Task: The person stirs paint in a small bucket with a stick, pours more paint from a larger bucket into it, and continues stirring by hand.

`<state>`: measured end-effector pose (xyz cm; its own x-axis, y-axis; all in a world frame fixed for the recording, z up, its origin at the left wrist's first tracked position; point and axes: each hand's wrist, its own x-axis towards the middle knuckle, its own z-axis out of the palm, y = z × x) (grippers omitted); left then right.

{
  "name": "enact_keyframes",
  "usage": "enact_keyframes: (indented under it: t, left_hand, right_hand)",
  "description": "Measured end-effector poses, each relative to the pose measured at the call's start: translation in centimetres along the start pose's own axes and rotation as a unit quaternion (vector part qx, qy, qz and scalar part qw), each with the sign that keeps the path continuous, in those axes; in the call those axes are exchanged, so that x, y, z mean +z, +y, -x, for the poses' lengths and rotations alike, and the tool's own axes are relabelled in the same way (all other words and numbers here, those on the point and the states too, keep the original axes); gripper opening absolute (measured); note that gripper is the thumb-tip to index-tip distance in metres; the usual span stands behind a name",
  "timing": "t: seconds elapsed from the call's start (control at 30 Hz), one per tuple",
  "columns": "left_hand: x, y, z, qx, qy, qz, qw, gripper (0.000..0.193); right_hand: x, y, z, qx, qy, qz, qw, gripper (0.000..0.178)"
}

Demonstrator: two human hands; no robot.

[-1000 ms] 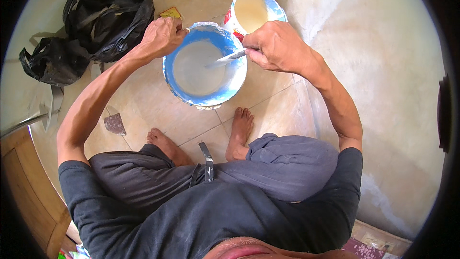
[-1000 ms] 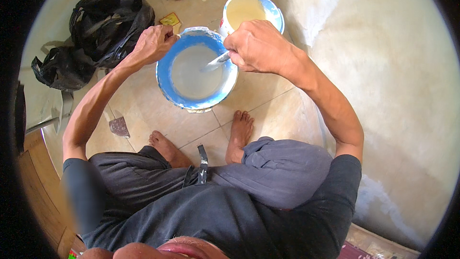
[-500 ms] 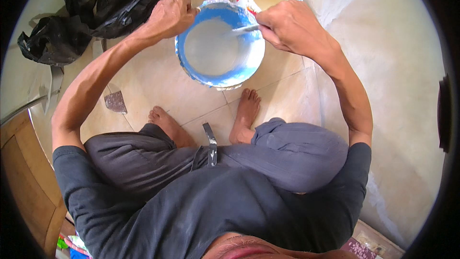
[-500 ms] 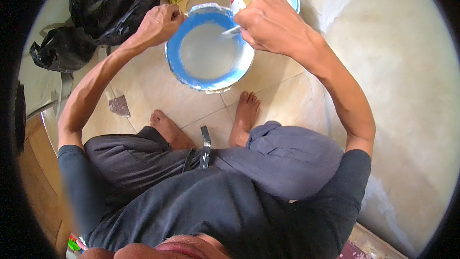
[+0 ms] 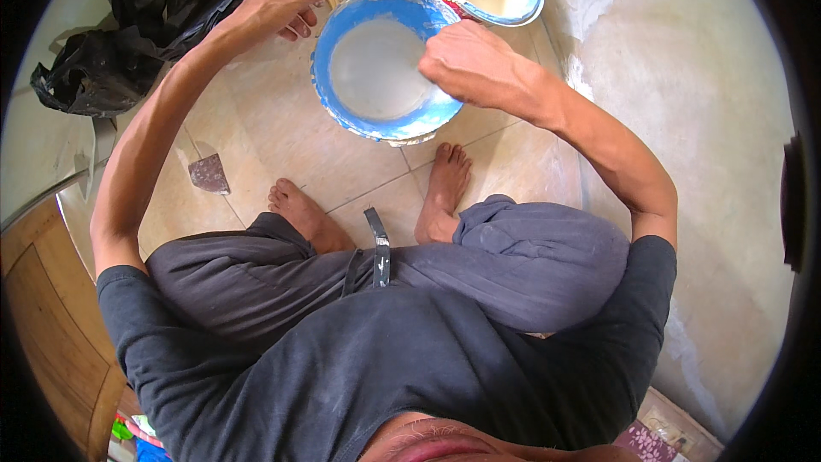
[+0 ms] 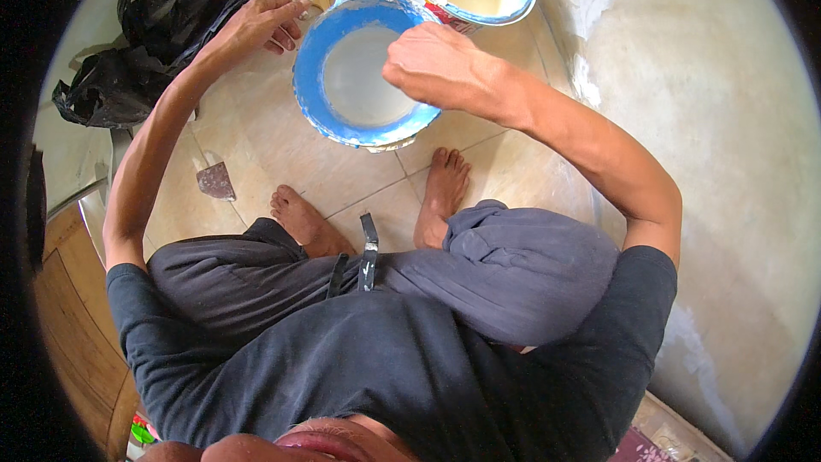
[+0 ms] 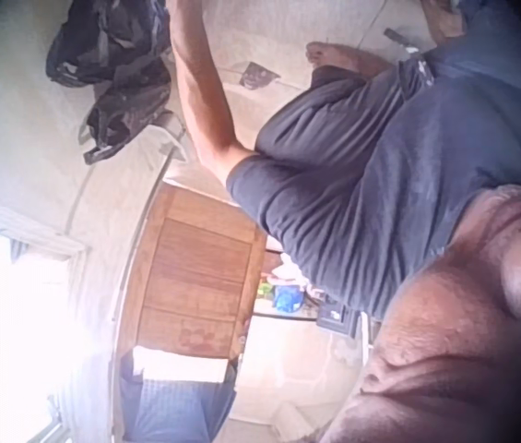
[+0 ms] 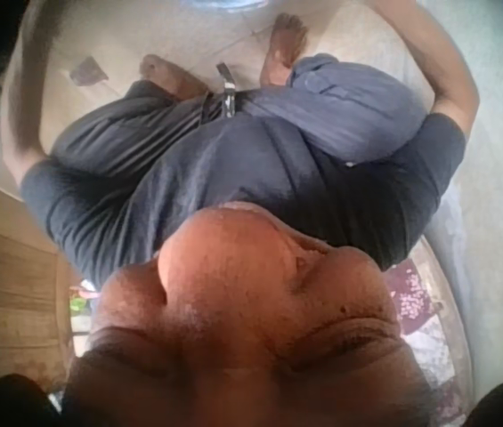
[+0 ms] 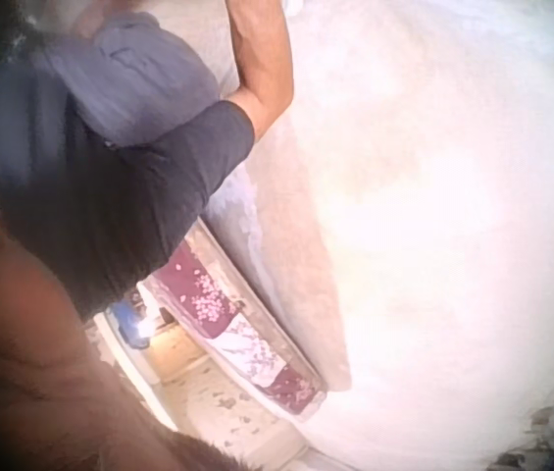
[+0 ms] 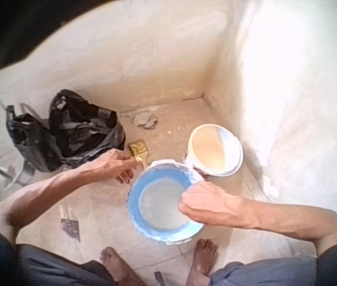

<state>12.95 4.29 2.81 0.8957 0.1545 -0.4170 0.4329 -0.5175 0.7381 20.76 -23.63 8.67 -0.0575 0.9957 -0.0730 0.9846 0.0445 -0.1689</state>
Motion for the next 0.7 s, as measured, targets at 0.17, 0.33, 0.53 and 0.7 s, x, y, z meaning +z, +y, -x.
enact_keyframes:
  t: [0.17, 0.33, 0.53, 0.7]
  left_hand:
    - [-0.5, -1.6, -0.8, -0.028, -0.018, 0.038, 0.999, 0.051]
    - [-0.3, -0.9, -0.5, -0.059, -0.033, 0.072, 0.995, 0.044]
    - [0.0, -1.5, -0.1, -0.096, -0.069, 0.085, 0.989, 0.039]
    - [1.0, -1.9, -0.2, -0.101, -0.110, 0.041, 0.988, 0.032]
  right_hand:
    - [0.4, -0.9, -1.2, -0.048, 0.047, -0.057, 0.996, 0.008]
    - [1.0, 0.2, -1.5, 0.006, 0.087, -0.004, 0.996, 0.004]
    - [-0.2, 0.3, -0.3, -0.010, 0.043, -0.011, 0.999, 0.015]
    - [1.1, 0.1, -1.6, -0.027, 0.111, -0.061, 0.992, 0.013]
